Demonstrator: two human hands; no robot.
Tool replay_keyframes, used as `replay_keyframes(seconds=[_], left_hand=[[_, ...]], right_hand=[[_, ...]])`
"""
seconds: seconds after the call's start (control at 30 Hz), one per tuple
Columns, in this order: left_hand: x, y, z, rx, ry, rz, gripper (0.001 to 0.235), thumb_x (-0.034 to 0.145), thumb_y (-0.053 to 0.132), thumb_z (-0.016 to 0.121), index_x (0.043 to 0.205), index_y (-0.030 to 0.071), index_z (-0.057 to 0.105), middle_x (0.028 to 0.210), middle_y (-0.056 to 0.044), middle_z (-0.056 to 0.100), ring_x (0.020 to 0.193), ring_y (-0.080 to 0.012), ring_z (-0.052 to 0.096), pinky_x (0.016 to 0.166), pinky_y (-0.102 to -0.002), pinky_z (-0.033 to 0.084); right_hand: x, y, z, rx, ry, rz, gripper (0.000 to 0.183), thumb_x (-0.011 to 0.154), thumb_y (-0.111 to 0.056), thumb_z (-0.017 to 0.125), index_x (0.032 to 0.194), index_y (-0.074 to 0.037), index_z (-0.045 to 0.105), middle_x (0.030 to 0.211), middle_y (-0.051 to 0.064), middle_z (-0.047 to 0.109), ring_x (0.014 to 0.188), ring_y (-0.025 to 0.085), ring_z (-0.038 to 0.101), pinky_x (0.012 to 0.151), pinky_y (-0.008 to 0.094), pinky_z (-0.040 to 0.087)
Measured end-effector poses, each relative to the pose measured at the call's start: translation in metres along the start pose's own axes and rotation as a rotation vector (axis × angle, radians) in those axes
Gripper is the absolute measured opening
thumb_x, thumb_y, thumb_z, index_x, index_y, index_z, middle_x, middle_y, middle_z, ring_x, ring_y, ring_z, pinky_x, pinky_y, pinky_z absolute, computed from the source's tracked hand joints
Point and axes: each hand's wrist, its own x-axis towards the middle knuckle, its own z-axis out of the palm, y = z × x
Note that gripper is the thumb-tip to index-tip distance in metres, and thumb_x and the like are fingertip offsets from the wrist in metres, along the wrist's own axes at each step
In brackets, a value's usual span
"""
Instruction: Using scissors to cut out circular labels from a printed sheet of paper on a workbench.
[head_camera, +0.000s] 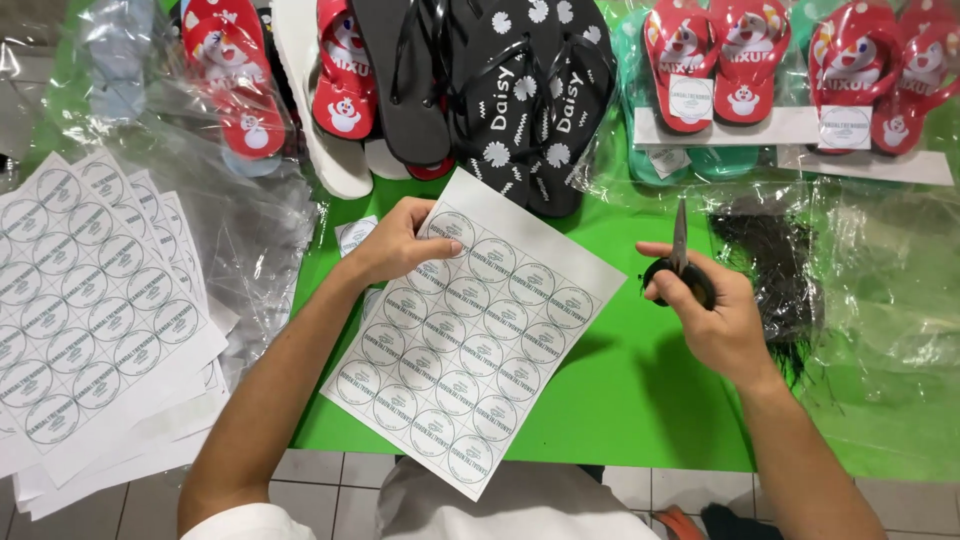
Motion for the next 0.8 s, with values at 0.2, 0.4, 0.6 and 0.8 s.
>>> replay_keyframes(seconds=[0.2, 0.4, 0.6, 0.8], left_hand=[[0.002, 0.007, -0.001, -0.033, 0.013, 0.038, 0.006, 0.079, 0.006, 0.073, 0.080, 0.007, 0.067, 0.067, -0.005, 0.069, 0.062, -0.0095, 0.059, 0.057, -0.026, 0.051], [-0.007, 0.029, 0.001, 0.070, -0.058, -0.004, 0.017, 0.084, 0.013, 0.068, 0.075, 0.012, 0.053, 0.064, 0.007, 0.043, 0.052, -0.0056, 0.039, 0.046, -0.021, 0.030], [-0.003, 0.034, 0.001, 0.063, -0.092, 0.012, 0.016, 0.084, 0.016, 0.077, 0.093, 0.005, 0.069, 0.077, 0.001, 0.067, 0.060, -0.0081, 0.059, 0.050, -0.020, 0.047], [-0.002, 0.040, 0.001, 0.034, -0.091, -0.034, 0.020, 0.083, 0.016, 0.079, 0.097, 0.004, 0.071, 0.082, 0.001, 0.071, 0.067, -0.0066, 0.062, 0.055, -0.020, 0.050]], right_hand=[[0.002, -0.035, -0.005, -0.011, -0.099, 0.034, 0.036, 0.083, 0.004, 0.068, 0.116, -0.006, 0.077, 0.075, 0.016, 0.079, 0.059, 0.012, 0.053, 0.062, 0.025, 0.044], [0.018, -0.018, -0.015, -0.051, -0.193, 0.250, 0.046, 0.077, -0.004, 0.079, 0.123, -0.003, 0.074, 0.089, 0.017, 0.083, 0.078, 0.022, 0.081, 0.078, 0.030, 0.066], [0.029, 0.058, -0.035, 0.574, -0.611, 0.144, 0.076, 0.083, -0.039, 0.070, 0.137, 0.013, 0.056, 0.113, 0.033, 0.076, 0.089, 0.039, 0.081, 0.088, 0.049, 0.062], [0.026, 0.037, -0.036, 0.345, -0.622, 0.296, 0.046, 0.080, -0.009, 0.077, 0.124, 0.001, 0.070, 0.102, 0.022, 0.084, 0.091, 0.032, 0.084, 0.084, 0.041, 0.070]])
